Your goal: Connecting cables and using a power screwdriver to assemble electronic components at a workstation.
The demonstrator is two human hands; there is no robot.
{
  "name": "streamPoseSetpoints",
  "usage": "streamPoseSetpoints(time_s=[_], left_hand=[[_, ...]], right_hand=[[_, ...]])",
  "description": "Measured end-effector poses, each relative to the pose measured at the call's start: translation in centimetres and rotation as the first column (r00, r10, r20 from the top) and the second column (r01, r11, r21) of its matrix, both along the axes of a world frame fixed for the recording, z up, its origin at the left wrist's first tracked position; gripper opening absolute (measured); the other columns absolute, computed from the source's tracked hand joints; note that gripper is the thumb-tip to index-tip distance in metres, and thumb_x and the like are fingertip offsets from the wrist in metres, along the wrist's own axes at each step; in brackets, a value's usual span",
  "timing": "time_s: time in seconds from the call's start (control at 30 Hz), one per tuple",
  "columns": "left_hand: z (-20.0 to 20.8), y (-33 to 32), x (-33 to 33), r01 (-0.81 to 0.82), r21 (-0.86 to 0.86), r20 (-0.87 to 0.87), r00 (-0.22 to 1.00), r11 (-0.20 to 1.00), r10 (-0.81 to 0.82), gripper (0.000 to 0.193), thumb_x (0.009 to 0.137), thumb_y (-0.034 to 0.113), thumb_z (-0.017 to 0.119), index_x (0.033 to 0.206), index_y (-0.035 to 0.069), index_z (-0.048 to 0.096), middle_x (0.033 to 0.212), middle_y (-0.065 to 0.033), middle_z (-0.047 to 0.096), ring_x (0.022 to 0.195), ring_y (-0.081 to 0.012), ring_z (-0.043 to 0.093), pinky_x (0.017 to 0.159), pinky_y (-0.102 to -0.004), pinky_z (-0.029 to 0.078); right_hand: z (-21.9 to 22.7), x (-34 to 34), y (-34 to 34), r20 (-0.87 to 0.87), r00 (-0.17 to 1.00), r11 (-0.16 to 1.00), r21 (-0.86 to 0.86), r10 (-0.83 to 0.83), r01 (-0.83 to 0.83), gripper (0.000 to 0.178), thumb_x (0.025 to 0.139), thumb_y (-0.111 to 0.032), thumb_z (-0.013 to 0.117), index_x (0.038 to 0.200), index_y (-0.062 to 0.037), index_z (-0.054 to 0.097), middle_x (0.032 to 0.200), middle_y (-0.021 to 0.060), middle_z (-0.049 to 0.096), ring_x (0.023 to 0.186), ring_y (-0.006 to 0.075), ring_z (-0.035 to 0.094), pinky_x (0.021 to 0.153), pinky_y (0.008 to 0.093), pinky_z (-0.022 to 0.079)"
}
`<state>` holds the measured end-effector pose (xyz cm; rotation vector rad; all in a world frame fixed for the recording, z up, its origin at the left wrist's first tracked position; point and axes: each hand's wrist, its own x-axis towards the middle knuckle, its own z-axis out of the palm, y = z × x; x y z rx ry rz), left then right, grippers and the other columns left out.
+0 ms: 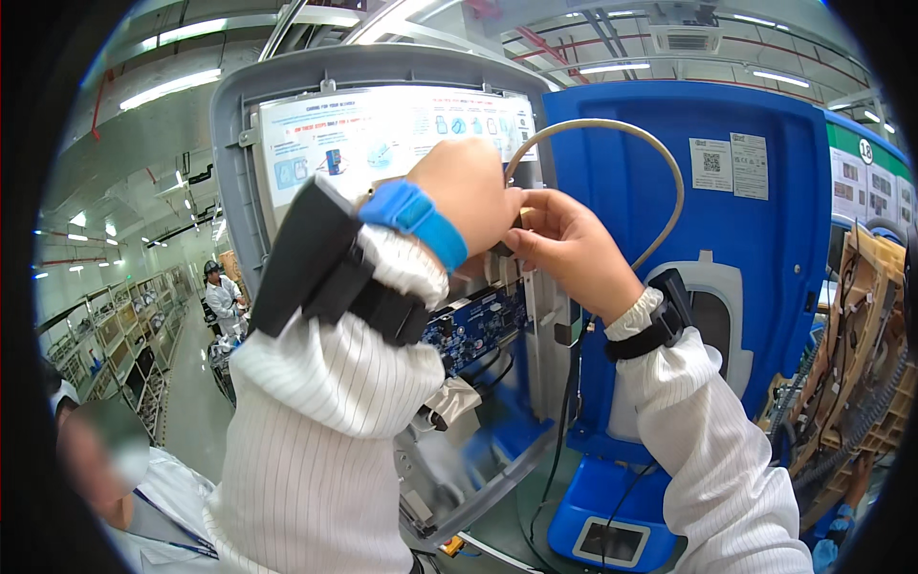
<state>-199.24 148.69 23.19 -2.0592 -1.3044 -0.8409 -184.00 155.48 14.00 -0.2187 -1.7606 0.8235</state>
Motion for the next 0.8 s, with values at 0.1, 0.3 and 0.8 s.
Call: streamPoseSetpoints(time_s=[0.1, 0.3, 0.8], left_hand=[[-1.0, -0.5, -0.3, -0.049, 0.036, 0.082, 0.996, 0.998, 0.046, 0.036, 0.084, 0.034, 0.072, 0.086, -0.002, 0.074, 0.074, -0.021, 0.069, 0.071, -0.0328, 0.07, 0.067, -0.039, 0.055], [-1.7, 0.1, 0.2, 0.013, -0.02, 0.229, 0.973, 1.0, -0.008, 0.031, 0.089, 0.029, 0.07, 0.09, -0.002, 0.072, 0.071, -0.0152, 0.07, 0.059, -0.0234, 0.068, 0.056, -0.0341, 0.053], [0.1, -1.6, 1.4, -0.052, -0.246, 0.153, 0.984, 0.968, 0.091, 0.034, 0.093, 0.03, 0.063, 0.093, -0.003, 0.07, 0.066, -0.0144, 0.068, 0.049, -0.021, 0.066, 0.05, -0.0312, 0.054]], right_hand=[[0.4, 0.1, -0.7, -0.01, 0.997, 0.995, 0.057, -0.082, 0.082, 0.038, 0.091, -0.016, 0.071, 0.121, 0.0043, 0.058, 0.093, 0.004, 0.064, 0.083, 0.0089, 0.061, 0.071, 0.0232, 0.051], [5.1, 1.2, -1.7, -0.09, 0.991, 0.972, 0.208, -0.095, 0.112, 0.03, 0.1, -0.021, 0.057, 0.117, 0.0029, 0.064, 0.102, 0.0042, 0.067, 0.091, 0.0081, 0.059, 0.077, 0.0224, 0.049], [7.2, 0.9, 0.4, -0.159, 0.887, 0.705, 0.553, -0.434, 0.444, 0.028, 0.088, -0.021, 0.059, 0.089, 0.0053, 0.069, 0.086, 0.0218, 0.068, 0.082, 0.0376, 0.066, 0.075, 0.0411, 0.054]])
